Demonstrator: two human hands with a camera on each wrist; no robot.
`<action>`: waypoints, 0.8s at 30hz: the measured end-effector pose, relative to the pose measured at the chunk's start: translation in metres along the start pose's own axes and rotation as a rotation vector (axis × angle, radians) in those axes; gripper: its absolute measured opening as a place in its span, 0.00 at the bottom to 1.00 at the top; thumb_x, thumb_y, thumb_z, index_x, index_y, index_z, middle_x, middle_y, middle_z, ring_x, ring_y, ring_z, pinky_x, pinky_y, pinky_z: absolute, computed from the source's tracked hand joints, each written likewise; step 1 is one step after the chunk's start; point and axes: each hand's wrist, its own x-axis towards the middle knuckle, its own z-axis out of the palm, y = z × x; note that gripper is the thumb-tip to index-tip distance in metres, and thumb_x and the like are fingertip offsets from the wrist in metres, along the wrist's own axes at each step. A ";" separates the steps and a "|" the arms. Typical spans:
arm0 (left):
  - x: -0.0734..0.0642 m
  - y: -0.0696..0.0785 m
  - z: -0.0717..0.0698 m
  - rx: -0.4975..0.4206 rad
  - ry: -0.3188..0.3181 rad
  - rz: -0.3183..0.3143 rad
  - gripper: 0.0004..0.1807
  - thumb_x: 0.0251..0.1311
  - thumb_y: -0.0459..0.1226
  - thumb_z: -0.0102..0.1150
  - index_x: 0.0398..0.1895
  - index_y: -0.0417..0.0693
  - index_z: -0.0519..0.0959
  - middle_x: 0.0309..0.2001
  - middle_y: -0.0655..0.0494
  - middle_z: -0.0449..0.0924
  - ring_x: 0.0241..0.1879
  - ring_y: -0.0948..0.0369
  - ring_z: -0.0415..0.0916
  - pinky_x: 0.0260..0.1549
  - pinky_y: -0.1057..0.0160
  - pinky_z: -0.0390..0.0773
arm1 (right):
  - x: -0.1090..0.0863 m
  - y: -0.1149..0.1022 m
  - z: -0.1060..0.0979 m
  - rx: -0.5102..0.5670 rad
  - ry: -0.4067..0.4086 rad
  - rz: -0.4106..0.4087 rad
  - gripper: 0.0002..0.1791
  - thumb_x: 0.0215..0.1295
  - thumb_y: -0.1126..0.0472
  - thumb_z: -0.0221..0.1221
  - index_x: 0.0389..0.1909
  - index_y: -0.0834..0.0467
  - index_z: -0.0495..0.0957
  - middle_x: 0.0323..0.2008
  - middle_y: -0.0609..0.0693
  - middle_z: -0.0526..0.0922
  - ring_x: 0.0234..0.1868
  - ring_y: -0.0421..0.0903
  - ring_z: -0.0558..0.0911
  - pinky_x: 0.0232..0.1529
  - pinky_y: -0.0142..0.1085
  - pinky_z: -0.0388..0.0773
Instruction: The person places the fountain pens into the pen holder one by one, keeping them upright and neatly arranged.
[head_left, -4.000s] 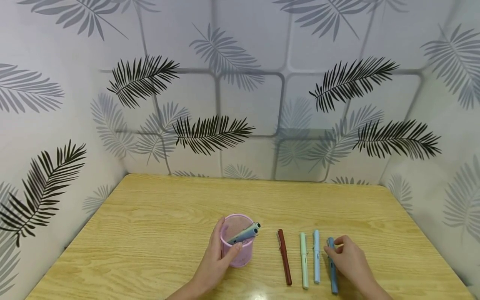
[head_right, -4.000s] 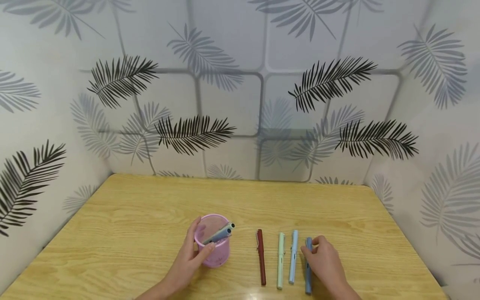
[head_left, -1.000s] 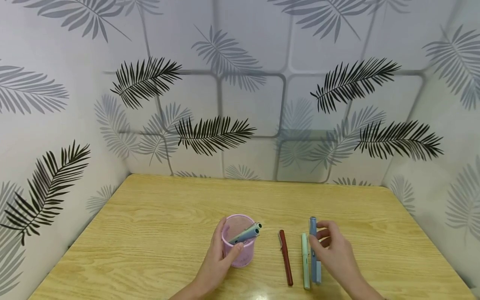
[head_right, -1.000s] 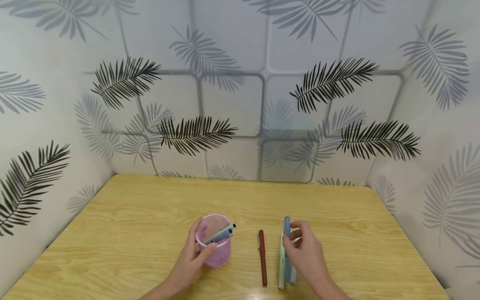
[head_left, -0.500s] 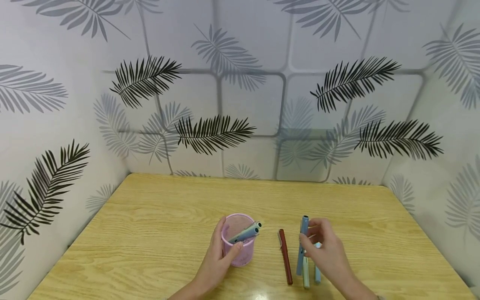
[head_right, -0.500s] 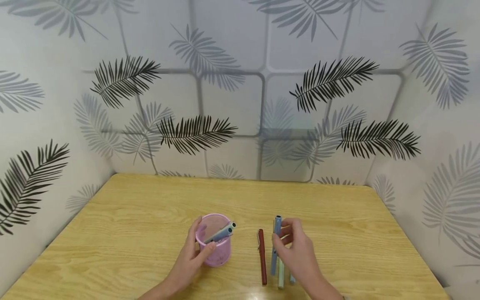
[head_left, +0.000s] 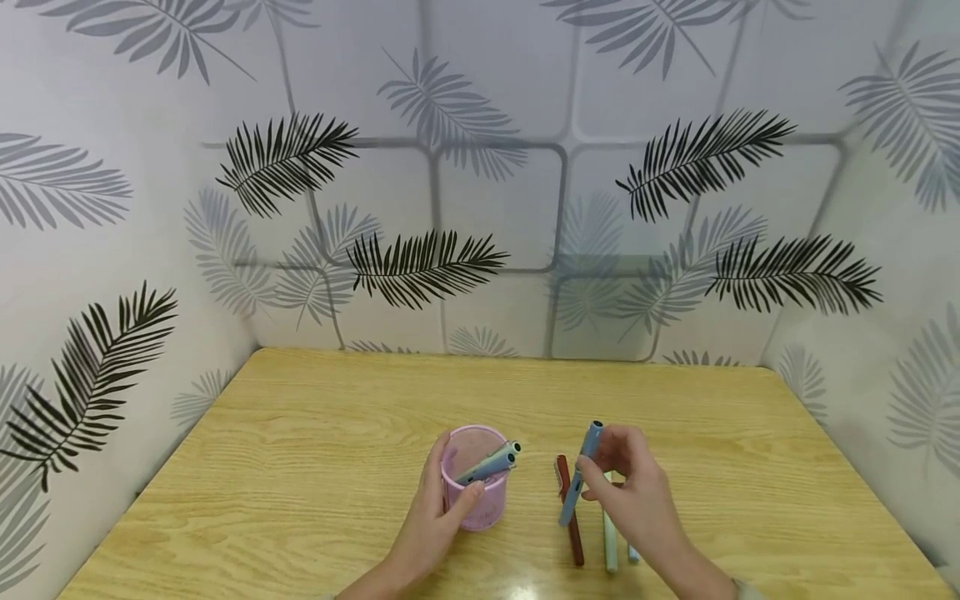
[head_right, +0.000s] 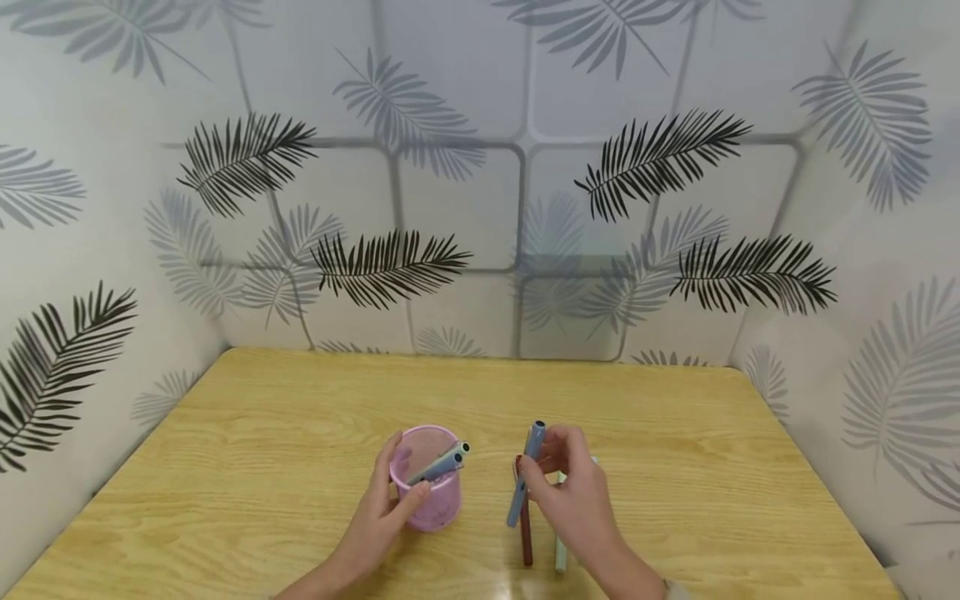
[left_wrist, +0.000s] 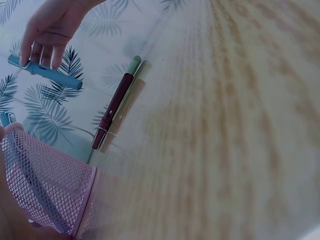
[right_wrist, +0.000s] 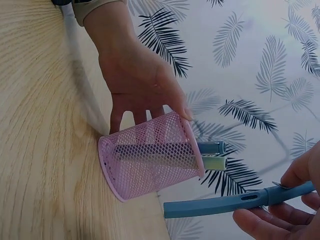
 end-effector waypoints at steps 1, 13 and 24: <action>0.000 0.000 0.000 0.001 0.000 0.001 0.42 0.62 0.46 0.55 0.73 0.54 0.43 0.69 0.45 0.52 0.66 0.48 0.53 0.61 0.44 0.55 | 0.000 -0.001 0.001 0.013 -0.001 -0.013 0.16 0.59 0.71 0.60 0.46 0.60 0.66 0.34 0.56 0.76 0.32 0.45 0.80 0.26 0.39 0.81; 0.000 -0.001 -0.001 0.010 -0.001 0.006 0.42 0.63 0.46 0.55 0.73 0.55 0.43 0.69 0.43 0.51 0.66 0.46 0.53 0.60 0.43 0.56 | 0.002 -0.016 0.014 0.178 0.002 -0.184 0.16 0.58 0.74 0.59 0.44 0.65 0.66 0.34 0.57 0.76 0.33 0.48 0.81 0.28 0.40 0.81; 0.000 -0.001 -0.001 0.018 0.008 0.017 0.42 0.63 0.46 0.55 0.73 0.55 0.43 0.69 0.42 0.52 0.66 0.47 0.53 0.61 0.44 0.56 | 0.003 -0.022 0.022 0.275 -0.030 -0.326 0.17 0.56 0.79 0.58 0.44 0.70 0.64 0.36 0.55 0.78 0.36 0.43 0.81 0.32 0.34 0.81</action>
